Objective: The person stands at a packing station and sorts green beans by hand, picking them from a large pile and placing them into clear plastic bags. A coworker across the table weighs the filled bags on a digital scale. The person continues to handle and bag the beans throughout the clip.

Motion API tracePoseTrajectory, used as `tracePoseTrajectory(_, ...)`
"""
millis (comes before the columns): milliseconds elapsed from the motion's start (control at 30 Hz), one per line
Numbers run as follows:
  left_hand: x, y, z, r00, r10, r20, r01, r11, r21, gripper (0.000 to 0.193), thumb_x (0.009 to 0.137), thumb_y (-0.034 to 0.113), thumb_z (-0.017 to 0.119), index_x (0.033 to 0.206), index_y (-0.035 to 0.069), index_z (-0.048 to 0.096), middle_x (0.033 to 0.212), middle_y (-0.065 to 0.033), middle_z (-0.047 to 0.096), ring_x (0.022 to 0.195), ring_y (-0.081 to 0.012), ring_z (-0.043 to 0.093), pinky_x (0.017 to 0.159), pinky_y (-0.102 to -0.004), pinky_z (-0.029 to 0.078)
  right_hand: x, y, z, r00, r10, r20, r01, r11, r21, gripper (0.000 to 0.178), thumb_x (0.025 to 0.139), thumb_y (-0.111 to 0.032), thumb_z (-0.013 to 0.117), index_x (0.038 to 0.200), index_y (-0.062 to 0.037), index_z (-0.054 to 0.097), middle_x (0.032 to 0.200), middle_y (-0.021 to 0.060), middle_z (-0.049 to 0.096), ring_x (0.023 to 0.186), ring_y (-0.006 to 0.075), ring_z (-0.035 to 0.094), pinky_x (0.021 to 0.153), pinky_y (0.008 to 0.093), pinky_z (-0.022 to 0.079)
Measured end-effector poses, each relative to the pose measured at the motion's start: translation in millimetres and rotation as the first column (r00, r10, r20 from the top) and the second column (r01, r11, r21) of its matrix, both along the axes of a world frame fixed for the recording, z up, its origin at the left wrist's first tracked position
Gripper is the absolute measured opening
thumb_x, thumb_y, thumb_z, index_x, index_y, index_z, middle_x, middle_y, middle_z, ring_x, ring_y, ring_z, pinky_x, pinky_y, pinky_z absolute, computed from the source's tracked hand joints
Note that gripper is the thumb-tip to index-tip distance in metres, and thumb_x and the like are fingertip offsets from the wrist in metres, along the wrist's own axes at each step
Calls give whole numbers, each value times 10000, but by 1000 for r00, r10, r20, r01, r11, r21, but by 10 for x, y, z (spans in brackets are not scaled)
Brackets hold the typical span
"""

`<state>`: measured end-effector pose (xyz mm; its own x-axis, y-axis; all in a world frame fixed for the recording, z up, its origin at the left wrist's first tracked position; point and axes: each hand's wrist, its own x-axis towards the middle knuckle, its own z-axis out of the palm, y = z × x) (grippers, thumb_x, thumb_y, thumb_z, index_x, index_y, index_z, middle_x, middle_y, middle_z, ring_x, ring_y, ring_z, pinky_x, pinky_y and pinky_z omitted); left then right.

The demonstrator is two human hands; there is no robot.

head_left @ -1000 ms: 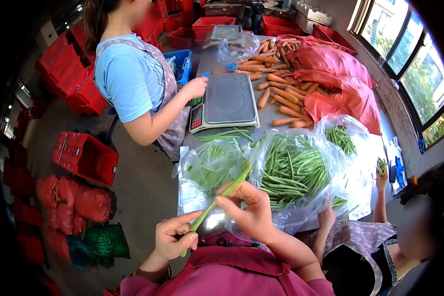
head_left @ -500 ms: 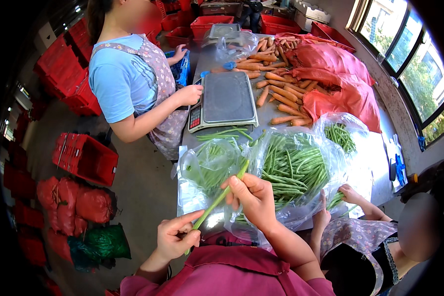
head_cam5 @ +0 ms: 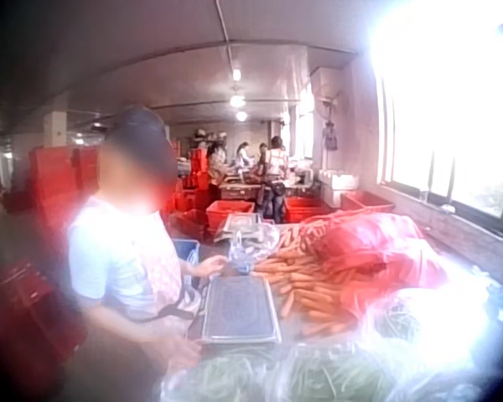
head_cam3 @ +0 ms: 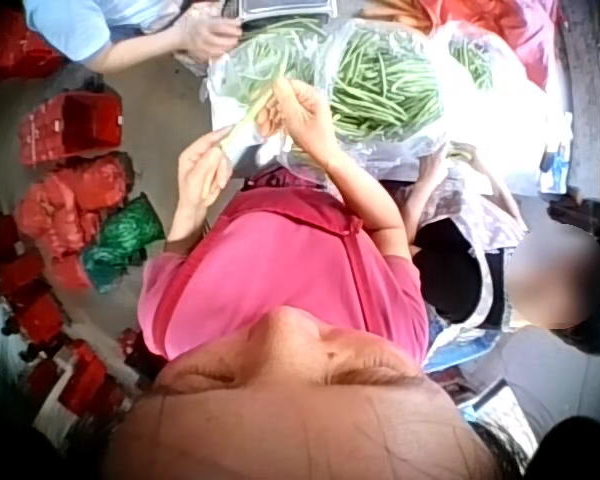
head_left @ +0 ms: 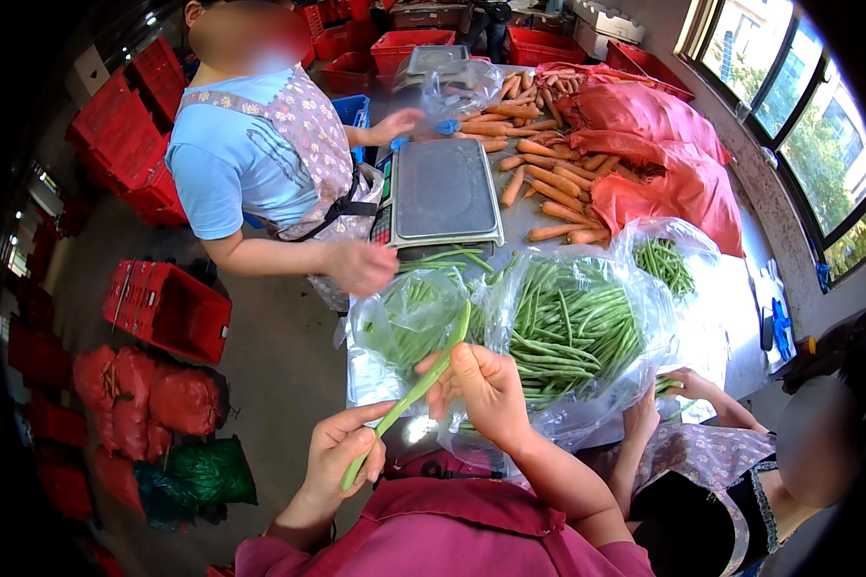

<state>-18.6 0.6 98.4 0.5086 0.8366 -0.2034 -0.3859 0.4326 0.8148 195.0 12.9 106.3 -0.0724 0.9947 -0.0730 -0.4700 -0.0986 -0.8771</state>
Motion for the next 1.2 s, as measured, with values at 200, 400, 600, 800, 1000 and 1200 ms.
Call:
tracePoseTrajectory(200,43,15,26,1000,2,3,-2,1000,4,390,931,83,449,1270,-109,472,566,-69,551,421,-99,484,408,-199,362,-75,-19,-23,988,-23,152,15,998,56,123,949,-95,536,1010,4,579,751,53,624,581,92,564,548,224,446)
tracePoseTrajectory(400,63,23,25,999,-12,49,14,1000,-28,390,934,81,446,1275,-107,468,585,-76,559,425,-93,477,417,-203,360,-96,-29,-10,999,15,40,-16,1000,25,108,910,-50,585,1007,-10,560,764,44,606,603,97,561,552,231,444)
tracePoseTrajectory(600,101,24,36,1000,-15,16,15,999,-44,379,927,59,460,1272,-97,481,590,-64,565,460,-85,497,436,-210,378,-144,-53,-88,997,18,76,-17,1000,-20,323,1005,-270,431,965,12,582,677,46,571,526,105,541,489,228,431)
tracePoseTrajectory(800,52,-7,4,934,80,-347,61,924,378,400,865,-52,530,1265,-34,528,585,-13,570,497,-68,543,474,-189,405,156,107,-94,985,-40,-168,21,993,-114,393,1002,-348,416,1011,10,578,604,26,515,512,117,484,517,213,368)
tracePoseTrajectory(1000,198,-11,9,750,440,-494,203,558,805,454,753,-28,679,1200,-3,604,560,-4,546,474,-59,527,465,-216,432,9,47,-108,991,-78,112,73,996,49,144,933,-128,577,995,-4,535,682,8,533,555,59,489,499,212,387)
tracePoseTrajectory(1200,178,9,-1,686,529,-500,305,416,857,465,697,-16,710,1155,-5,629,569,-23,551,451,-119,535,471,-235,454,111,79,-86,982,5,-186,-29,991,-129,186,969,-176,519,992,7,543,684,52,550,540,102,516,495,238,418)
